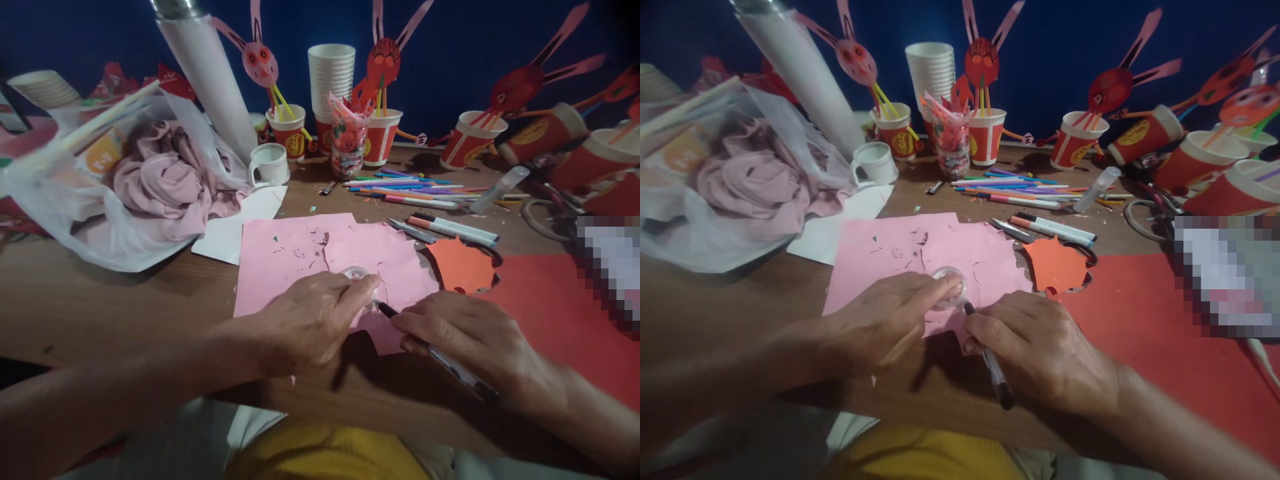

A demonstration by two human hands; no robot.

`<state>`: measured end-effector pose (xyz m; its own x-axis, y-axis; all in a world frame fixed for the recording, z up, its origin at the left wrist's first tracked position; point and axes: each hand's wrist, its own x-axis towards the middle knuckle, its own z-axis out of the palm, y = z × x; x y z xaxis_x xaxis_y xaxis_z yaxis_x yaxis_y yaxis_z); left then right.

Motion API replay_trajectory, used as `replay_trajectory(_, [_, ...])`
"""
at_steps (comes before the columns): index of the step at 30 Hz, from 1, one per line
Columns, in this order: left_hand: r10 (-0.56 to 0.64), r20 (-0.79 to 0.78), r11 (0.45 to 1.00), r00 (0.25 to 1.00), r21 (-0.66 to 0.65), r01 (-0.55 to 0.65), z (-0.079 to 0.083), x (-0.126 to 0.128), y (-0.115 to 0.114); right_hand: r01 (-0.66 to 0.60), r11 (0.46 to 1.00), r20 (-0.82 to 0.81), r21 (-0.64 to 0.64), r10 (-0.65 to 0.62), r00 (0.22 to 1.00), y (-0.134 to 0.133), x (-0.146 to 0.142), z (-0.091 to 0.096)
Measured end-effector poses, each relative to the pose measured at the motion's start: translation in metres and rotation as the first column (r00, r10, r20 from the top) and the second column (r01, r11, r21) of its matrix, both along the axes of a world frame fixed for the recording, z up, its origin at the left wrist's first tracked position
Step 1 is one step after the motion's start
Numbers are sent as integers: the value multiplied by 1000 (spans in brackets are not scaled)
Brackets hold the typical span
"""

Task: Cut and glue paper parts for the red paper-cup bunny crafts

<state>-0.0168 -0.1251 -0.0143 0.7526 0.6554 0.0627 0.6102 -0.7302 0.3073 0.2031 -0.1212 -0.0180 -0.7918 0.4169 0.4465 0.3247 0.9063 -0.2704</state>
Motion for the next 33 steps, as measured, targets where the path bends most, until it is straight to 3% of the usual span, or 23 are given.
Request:
replay_trajectory(7, [30,5,983,1000,-182,-29,8,-1,11,-17,998,47,56,15,999,-2,-6,12])
replay_trajectory(20, [52,19,960,998,-275,-45,17,-4,24,-61,997,116,38,57,992,-7,-11,5])
replay_trajectory(25, [-10,79,944,997,-328,35,18,-6,34,-103,994,136,26,99,986,-5,-18,3])
replay_trajectory(33, [11,127,907,992,-420,44,21,-5,46,-89,978,162,187,59,985,-7,-36,4])
